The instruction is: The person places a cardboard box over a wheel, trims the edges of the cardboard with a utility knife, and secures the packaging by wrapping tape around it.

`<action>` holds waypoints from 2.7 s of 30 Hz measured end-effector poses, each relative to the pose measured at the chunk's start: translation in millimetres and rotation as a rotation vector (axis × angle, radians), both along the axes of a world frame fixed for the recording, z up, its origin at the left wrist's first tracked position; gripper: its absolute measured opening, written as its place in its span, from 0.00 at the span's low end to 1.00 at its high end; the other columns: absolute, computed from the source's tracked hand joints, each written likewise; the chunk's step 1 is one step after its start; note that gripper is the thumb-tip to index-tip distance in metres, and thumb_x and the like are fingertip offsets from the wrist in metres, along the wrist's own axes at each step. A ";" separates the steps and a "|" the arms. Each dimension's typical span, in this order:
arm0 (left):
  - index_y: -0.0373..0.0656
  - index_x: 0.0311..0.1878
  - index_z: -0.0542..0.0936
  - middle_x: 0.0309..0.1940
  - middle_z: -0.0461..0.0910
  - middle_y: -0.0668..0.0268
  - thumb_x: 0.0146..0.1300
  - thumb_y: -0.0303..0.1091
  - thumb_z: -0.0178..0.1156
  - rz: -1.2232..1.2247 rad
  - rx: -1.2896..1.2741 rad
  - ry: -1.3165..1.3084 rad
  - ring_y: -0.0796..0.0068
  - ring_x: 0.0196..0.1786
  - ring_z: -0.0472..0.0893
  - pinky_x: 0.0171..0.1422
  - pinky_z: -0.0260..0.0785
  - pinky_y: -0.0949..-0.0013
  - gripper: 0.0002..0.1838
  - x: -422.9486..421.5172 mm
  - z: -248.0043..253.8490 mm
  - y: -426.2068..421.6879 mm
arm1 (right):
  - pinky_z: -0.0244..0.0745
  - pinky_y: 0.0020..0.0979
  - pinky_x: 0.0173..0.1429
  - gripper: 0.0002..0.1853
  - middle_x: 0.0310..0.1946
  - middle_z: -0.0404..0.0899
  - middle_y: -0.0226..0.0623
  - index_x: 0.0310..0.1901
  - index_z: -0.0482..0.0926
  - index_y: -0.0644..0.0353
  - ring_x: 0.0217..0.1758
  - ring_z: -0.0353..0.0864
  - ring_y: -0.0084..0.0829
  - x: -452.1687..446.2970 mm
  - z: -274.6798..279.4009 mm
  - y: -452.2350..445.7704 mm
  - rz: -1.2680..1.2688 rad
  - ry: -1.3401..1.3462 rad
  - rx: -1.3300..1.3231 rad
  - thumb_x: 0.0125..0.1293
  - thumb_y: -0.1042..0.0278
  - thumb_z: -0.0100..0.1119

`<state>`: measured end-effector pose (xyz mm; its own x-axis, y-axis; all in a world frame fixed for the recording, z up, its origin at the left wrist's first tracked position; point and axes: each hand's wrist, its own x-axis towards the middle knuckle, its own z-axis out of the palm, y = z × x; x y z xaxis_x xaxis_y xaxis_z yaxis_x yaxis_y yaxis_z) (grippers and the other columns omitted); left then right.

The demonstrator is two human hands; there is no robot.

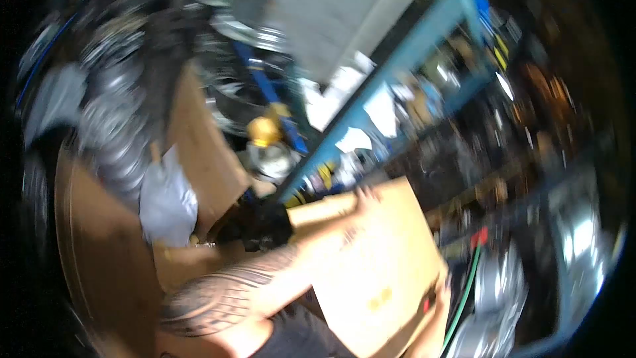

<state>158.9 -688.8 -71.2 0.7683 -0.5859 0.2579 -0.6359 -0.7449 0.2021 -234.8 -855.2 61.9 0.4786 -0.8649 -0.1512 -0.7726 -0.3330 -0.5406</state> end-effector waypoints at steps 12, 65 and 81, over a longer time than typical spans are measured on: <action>0.48 0.83 0.61 0.84 0.53 0.48 0.71 0.66 0.50 -0.400 0.109 0.082 0.44 0.84 0.56 0.82 0.51 0.36 0.45 6.9 71.3 -18.0 | 0.74 0.49 0.58 0.24 0.45 0.85 0.51 0.51 0.85 0.58 0.51 0.83 0.55 -34.0 -82.8 20.8 -0.516 -0.312 -0.395 0.74 0.44 0.56; 0.42 0.72 0.75 0.63 0.81 0.50 0.81 0.61 0.36 -0.016 -0.808 1.866 0.57 0.63 0.80 0.72 0.71 0.55 0.35 144.9 9.0 -61.2 | 0.71 0.48 0.65 0.21 0.43 0.89 0.42 0.62 0.86 0.39 0.51 0.87 0.45 397.0 42.2 -17.4 1.160 0.434 -0.520 0.69 0.69 0.62; 0.30 0.53 0.86 0.48 0.89 0.48 0.70 0.51 0.65 -0.221 -0.444 1.104 0.57 0.47 0.88 0.53 0.78 0.59 0.28 120.0 13.3 -57.7 | 0.72 0.49 0.68 0.19 0.53 0.87 0.42 0.62 0.83 0.45 0.63 0.82 0.47 280.6 42.0 -154.9 0.697 0.781 -0.405 0.70 0.68 0.61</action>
<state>278.9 -746.4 -57.9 0.5960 -0.7591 -0.2620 -0.0640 -0.3701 0.9268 45.8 -1010.2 103.9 0.7741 -0.4985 -0.3902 -0.4284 -0.8663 0.2569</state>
